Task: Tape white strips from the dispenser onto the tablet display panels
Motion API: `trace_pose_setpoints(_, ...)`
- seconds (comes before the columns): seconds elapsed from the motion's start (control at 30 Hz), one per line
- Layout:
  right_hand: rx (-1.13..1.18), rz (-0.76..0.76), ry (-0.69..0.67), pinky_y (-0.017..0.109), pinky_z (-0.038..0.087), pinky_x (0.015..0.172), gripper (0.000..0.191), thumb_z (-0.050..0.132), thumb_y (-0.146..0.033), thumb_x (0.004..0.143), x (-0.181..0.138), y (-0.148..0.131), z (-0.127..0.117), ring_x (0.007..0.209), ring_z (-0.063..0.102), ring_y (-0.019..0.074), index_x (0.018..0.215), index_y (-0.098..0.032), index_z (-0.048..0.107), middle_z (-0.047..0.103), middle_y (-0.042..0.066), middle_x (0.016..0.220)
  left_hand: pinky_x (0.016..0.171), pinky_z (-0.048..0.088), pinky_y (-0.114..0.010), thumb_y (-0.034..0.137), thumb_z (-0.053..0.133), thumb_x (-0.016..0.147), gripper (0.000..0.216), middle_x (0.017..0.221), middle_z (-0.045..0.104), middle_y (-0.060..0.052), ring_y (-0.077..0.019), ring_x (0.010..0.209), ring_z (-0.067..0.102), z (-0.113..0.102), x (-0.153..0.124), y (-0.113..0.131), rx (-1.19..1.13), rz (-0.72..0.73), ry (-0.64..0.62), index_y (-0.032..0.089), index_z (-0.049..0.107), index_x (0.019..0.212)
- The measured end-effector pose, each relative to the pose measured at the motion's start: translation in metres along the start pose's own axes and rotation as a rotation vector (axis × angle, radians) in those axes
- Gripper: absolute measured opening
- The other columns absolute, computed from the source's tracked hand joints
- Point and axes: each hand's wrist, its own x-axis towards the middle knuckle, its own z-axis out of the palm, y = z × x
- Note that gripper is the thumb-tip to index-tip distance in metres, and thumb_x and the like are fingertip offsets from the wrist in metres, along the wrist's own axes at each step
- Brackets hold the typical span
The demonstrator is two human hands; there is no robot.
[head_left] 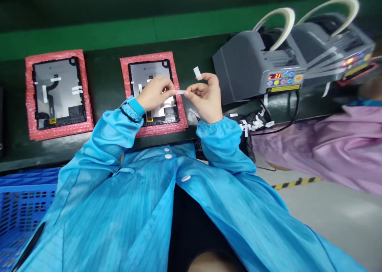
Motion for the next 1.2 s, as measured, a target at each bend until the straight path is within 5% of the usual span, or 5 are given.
trace_pose_setpoints(0.2,0.059,0.036,0.022,0.031,0.053,0.066,0.062,0.078,-0.052,0.071,0.014,0.011,0.011,0.07,0.061,0.0137,0.106,-0.028,0.032,0.061,-0.005,0.076,0.087,0.047,-0.036,0.032,0.059,0.09,0.018,0.083,0.063,-0.003,-0.02,0.089,0.06,0.006,0.004,-0.006,0.02,-0.1,0.003,0.017,0.063,0.08)
trace_pose_setpoints(0.43,0.044,0.146,-0.021,0.028,0.051,0.06,0.059,0.08,-0.042,0.07,0.036,0.04,0.024,0.06,0.058,0.0102,0.103,-0.027,0.033,0.064,-0.006,0.077,0.101,0.039,-0.048,0.035,0.059,0.091,0.021,0.1,0.065,-0.009,-0.0313,0.115,0.052,0.02,0.011,-0.01,0.194,-0.345,0.028,0.017,0.063,0.08)
trace_pose_setpoints(0.57,-0.018,0.18,-0.046,0.026,0.05,0.058,0.059,0.077,-0.037,0.073,0.036,0.048,0.024,0.06,0.057,0.0082,0.111,-0.027,0.034,0.068,-0.001,0.092,0.1,0.038,-0.051,0.035,0.061,0.089,0.022,0.104,0.064,-0.012,-0.0348,0.116,0.05,0.032,0.011,-0.019,0.217,-0.332,0.062,0.017,0.063,0.076)
trace_pose_setpoints(0.83,-0.064,0.217,-0.037,0.028,0.05,0.06,0.055,0.078,-0.035,0.072,0.036,0.041,0.024,0.058,0.055,0.0083,0.11,-0.025,0.038,0.068,0.001,0.092,0.097,0.037,-0.053,0.039,0.06,0.088,0.025,0.094,0.062,-0.013,-0.0369,0.114,0.049,0.045,0.011,-0.04,0.161,-0.229,0.124,0.018,0.061,0.076)
trace_pose_setpoints(1.2,-0.116,0.253,-0.098,0.032,0.052,0.063,0.058,0.081,-0.035,0.067,0.044,0.049,0.021,0.061,0.055,0.0114,0.106,-0.024,0.04,0.061,-0.002,0.08,0.099,0.034,-0.055,0.035,0.06,0.088,0.022,0.101,0.061,-0.016,-0.04,0.117,0.048,0.037,0.01,-0.02,0.213,-0.326,0.049,0.016,0.063,0.078)
